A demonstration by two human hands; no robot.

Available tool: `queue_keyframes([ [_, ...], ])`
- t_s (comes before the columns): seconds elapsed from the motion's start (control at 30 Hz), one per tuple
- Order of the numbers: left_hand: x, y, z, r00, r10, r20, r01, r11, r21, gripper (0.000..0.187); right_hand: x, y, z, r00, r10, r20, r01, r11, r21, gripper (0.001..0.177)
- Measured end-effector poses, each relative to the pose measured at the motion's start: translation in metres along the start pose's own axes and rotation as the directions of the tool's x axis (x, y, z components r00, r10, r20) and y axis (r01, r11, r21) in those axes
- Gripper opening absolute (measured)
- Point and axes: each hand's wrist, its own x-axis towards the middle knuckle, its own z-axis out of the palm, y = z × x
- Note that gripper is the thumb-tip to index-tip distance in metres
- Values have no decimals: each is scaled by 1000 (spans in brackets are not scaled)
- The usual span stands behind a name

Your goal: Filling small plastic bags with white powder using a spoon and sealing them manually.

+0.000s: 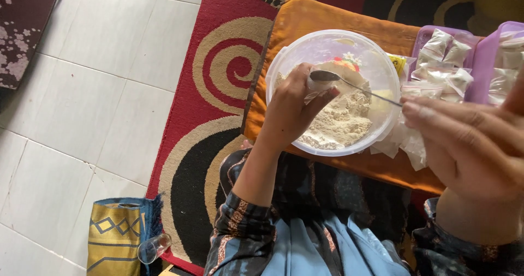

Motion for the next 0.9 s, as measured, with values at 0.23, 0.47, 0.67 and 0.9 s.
queue_keyframes([
  [0.23, -3, -8, 5, 998, -55, 8, 54, 997, 52, 45, -80, 17, -11, 963, 267, -42, -243, 924, 295, 20],
  [0.47, -5, -1, 3, 996, -95, 5, 94, 995, 21, 27, -23, -5, -12, 858, 495, 134, -480, 868, -132, 12],
  [0.67, -2, -3, 5, 997, -77, 12, 76, 993, 91, 55, -40, 15, 20, 911, 405, 80, -367, 884, -288, 5],
  [0.9, -1, -2, 5, 1000, -29, 2, 29, 997, 73, 58, -36, 13, 34, 892, 439, 107, -393, 871, -294, 13],
])
